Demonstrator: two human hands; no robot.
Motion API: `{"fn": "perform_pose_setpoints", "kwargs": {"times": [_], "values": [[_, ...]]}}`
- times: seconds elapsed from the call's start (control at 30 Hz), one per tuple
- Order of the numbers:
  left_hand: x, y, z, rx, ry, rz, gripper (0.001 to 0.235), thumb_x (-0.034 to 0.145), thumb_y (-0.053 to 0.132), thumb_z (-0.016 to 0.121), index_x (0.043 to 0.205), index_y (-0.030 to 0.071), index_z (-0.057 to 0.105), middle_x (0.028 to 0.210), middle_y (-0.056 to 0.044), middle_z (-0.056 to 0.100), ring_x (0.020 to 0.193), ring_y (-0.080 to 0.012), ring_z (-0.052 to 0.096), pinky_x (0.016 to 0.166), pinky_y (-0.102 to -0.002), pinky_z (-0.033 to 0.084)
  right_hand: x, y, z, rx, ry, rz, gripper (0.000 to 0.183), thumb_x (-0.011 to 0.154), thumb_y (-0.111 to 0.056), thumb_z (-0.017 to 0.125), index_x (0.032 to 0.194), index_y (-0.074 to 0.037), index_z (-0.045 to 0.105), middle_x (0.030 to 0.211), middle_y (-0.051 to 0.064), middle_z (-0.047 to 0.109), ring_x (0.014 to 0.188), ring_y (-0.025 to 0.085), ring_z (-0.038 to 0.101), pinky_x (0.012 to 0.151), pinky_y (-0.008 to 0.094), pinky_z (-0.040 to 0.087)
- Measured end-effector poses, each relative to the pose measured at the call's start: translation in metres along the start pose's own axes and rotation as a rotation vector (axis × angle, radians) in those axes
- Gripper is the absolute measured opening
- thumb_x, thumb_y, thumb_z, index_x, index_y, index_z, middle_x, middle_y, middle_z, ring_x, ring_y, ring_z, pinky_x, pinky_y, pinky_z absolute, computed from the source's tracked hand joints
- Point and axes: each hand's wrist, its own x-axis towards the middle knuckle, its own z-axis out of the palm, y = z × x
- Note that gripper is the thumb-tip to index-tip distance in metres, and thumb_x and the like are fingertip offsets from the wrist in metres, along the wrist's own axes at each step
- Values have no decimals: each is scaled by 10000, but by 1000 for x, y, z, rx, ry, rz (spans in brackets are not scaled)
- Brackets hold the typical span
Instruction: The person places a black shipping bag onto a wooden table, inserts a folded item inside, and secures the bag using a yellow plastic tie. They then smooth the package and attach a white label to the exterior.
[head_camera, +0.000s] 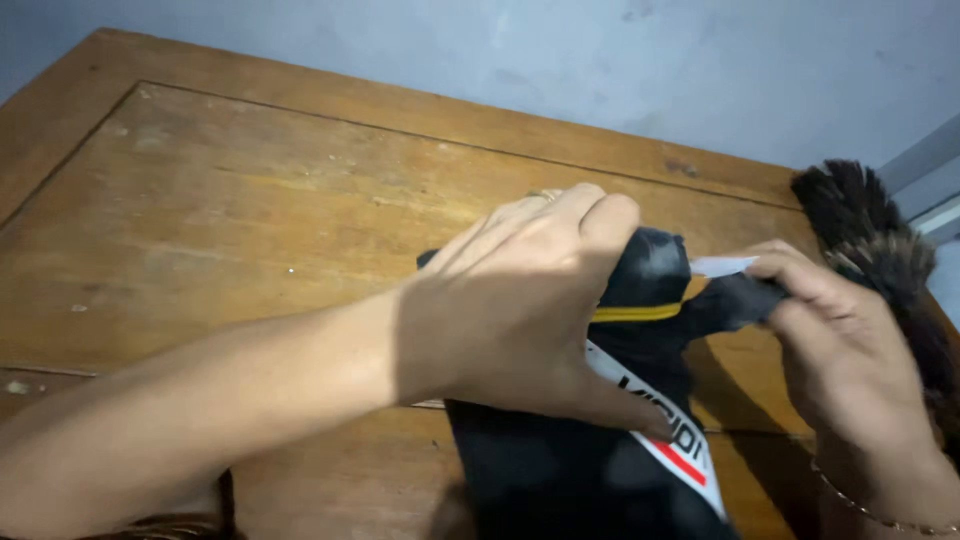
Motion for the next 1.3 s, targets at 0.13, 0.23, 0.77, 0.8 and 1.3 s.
{"fn": "perform_pose_setpoints", "kwargs": {"times": [0.13, 0.23, 0.77, 0.8, 1.3], "values": [[-2, -7, -7, 73, 96, 135, 955, 518, 769, 925, 1006, 72, 491, 928, -105, 612, 778, -365, 618, 648, -493, 493, -3, -60, 12, -498, -283, -293, 494, 913, -148, 586, 1400, -71, 626, 1299, 93, 605, 1291, 208, 544, 1117, 370, 381], [-6, -8, -10, 143, 184, 260, 1003, 546, 724, 992, 1076, 30, 500, 984, -156, 583, 787, -418, 598, 683, -543, 481, -19, -82, 21, -420, -142, -511, 602, 770, 132, 554, 1371, 109, 530, 1469, 265, 498, 1442, 362, 470, 1179, 439, 386], [22, -64, -22, 486, 463, 323, 978, 658, 746, 998, 1280, 160, 522, 957, -150, 503, 728, -369, 556, 542, -523, 476, 64, -101, 68, -38, -67, -490, 116, 983, 78, 646, 1036, -2, 582, 1091, 146, 683, 1043, 260, 739, 1012, 305, 616], [28, -70, -17, 426, 462, 306, 944, 658, 746, 988, 1240, 156, 536, 959, -149, 508, 709, -383, 566, 506, -532, 460, 83, -88, 69, 235, -56, -421, 141, 942, 22, 636, 1015, -76, 565, 1039, 96, 677, 977, 268, 803, 959, 300, 694], [43, -74, 10, 325, 437, 299, 650, 693, 527, 921, 1077, 107, 606, 864, -115, 588, 676, -381, 585, 573, -527, 470, 112, -72, 134, 814, 5, -365, 131, 871, -83, 489, 760, -66, 420, 602, 61, 287, 561, 159, 266, 550, 314, 244]]}}
